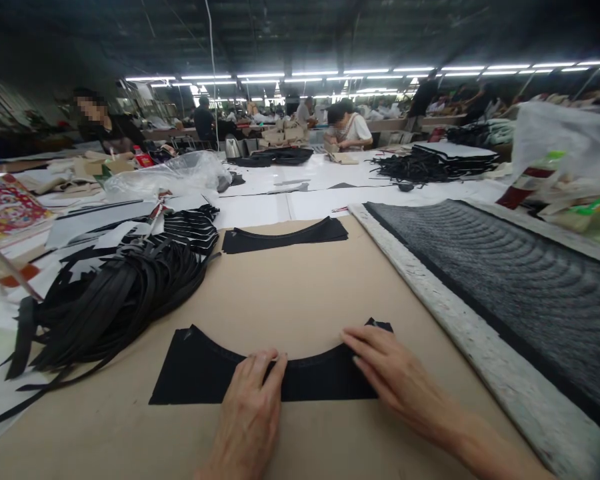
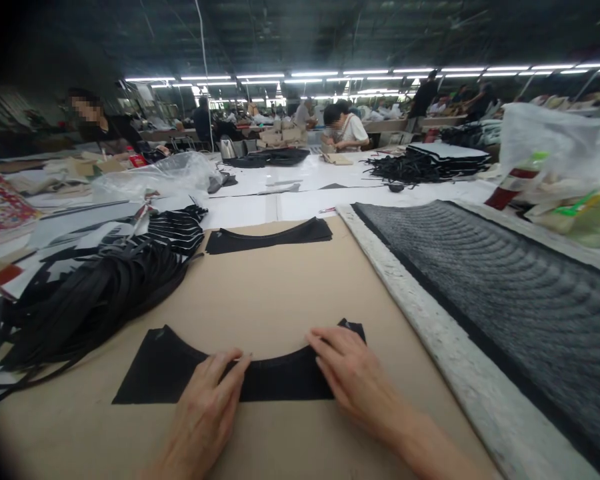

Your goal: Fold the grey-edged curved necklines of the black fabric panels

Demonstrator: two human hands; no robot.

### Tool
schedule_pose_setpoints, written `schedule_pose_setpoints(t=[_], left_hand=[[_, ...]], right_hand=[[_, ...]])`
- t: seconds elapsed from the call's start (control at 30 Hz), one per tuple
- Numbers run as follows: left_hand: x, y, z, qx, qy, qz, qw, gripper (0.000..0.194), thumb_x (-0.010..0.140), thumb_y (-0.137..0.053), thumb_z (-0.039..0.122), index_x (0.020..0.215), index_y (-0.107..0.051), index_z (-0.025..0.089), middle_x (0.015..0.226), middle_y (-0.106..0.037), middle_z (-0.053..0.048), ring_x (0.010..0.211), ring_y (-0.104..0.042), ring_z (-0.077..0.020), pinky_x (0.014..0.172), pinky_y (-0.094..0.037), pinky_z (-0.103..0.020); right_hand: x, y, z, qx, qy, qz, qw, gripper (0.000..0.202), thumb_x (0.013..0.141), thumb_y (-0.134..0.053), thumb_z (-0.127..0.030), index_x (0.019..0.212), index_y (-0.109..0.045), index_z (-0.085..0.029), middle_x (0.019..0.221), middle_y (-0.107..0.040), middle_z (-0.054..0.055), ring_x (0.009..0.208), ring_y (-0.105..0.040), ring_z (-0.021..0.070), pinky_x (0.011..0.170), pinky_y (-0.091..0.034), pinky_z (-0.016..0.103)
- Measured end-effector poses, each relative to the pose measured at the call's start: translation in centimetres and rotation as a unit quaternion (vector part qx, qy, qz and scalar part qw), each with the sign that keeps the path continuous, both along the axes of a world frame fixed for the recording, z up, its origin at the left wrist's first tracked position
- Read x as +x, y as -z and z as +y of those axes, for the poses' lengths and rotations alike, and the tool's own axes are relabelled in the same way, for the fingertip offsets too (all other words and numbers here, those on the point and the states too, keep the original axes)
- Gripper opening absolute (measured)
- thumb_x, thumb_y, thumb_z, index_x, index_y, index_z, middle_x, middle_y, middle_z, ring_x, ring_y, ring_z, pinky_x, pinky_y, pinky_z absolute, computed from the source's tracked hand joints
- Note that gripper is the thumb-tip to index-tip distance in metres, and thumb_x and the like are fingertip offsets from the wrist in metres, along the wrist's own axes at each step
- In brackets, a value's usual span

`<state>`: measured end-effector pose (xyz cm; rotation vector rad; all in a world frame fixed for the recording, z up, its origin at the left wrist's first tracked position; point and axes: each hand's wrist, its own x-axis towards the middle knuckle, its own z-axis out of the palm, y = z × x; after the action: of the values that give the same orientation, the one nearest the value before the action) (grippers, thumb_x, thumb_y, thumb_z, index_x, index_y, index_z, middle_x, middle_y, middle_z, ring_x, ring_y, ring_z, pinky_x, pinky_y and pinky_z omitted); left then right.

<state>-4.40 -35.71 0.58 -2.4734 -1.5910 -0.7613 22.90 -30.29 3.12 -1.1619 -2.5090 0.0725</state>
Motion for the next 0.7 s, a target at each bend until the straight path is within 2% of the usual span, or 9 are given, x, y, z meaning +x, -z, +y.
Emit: schedule_pose_setpoints(t=[0.07, 0.17, 0.23, 0.3, 0.4, 0.53, 0.7], left_hand=[[2.0, -0.3, 0.4, -0.034, 0.024, -0.001, 0.999, 0.042, 0.087, -0.034, 0.002, 0.125, -0.048, 0.013, 0.117, -0.05, -0.011, 0.103, -0.049, -0.0251, 0.089, -0.048, -0.04], [4.3, 0.4, 0.8, -0.048, 0.054, 0.017, 0.997, 0.045, 0.082, -0.036, -0.001, 0.123, -0.049, 0.009, 0.111, -0.053, -0.011, 0.099, -0.05, -0.0251, 0.088, -0.049, -0.04], [5.0, 1.2, 0.8, -0.029, 0.065, 0.041, 0.997, 0.048, 0.079, -0.037, -0.003, 0.125, -0.047, 0.006, 0.109, -0.054, -0.011, 0.097, -0.051, -0.0253, 0.087, -0.05, -0.039], [5.3, 1.7, 0.8, -0.009, 0.064, 0.057, 0.996, 0.049, 0.079, -0.038, -0.003, 0.127, -0.044, 0.004, 0.108, -0.054, -0.012, 0.097, -0.051, -0.0254, 0.087, -0.049, -0.039], [5.3, 1.6, 0.8, -0.021, 0.052, 0.047, 0.997, 0.045, 0.082, -0.039, 0.0, 0.125, -0.047, 0.008, 0.103, -0.054, -0.01, 0.091, -0.051, -0.0243, 0.083, -0.05, -0.038], [5.6, 1.2, 1.1, -0.009, 0.054, 0.061, 0.997, 0.043, 0.084, -0.043, 0.002, 0.126, -0.047, 0.009, 0.098, -0.054, -0.009, 0.086, -0.05, -0.0235, 0.08, -0.049, -0.039], [6.1, 1.7, 1.1, 0.013, 0.05, 0.091, 0.994, 0.045, 0.082, -0.047, 0.002, 0.127, -0.048, 0.008, 0.097, -0.053, -0.008, 0.087, -0.049, -0.0234, 0.085, -0.047, -0.04]], right_hand=[[-1.9, 0.9, -1.3, -0.001, -0.035, -0.031, 0.999, 0.04, 0.095, -0.041, -0.019, 0.134, -0.048, -0.02, 0.133, -0.052, 0.006, 0.121, -0.048, 0.019, 0.103, -0.043, 0.038], [-3.2, 2.6, -2.3, 0.027, -0.022, -0.066, 0.997, 0.044, 0.091, -0.049, -0.021, 0.134, -0.048, -0.014, 0.133, -0.053, 0.009, 0.119, -0.05, 0.0223, 0.102, -0.044, 0.041], [-3.3, 3.4, -2.4, 0.039, -0.014, -0.082, 0.996, 0.048, 0.091, -0.051, -0.023, 0.137, -0.045, -0.014, 0.136, -0.051, 0.009, 0.122, -0.049, 0.0231, 0.106, -0.039, 0.046], [-3.3, 3.6, -2.5, 0.035, -0.005, -0.089, 0.995, 0.05, 0.092, -0.05, -0.025, 0.14, -0.041, -0.016, 0.139, -0.049, 0.006, 0.124, -0.046, 0.0223, 0.112, -0.028, 0.051], [-3.2, 2.8, -2.8, 0.011, 0.007, -0.086, 0.996, 0.049, 0.093, -0.048, -0.024, 0.141, -0.039, -0.019, 0.14, -0.048, 0.004, 0.126, -0.044, 0.0203, 0.116, -0.015, 0.054], [-2.8, 2.2, -3.0, -0.005, 0.021, -0.077, 0.997, 0.055, 0.093, -0.043, -0.02, 0.146, -0.029, -0.019, 0.146, -0.039, 0.003, 0.133, -0.036, 0.0169, 0.117, -0.016, 0.049], [-0.8, 3.6, -2.2, 0.029, 0.071, -0.084, 0.994, 0.057, 0.097, -0.041, -0.03, 0.149, -0.024, -0.019, 0.15, -0.032, 0.006, 0.138, -0.029, 0.0211, 0.116, -0.012, 0.052]])
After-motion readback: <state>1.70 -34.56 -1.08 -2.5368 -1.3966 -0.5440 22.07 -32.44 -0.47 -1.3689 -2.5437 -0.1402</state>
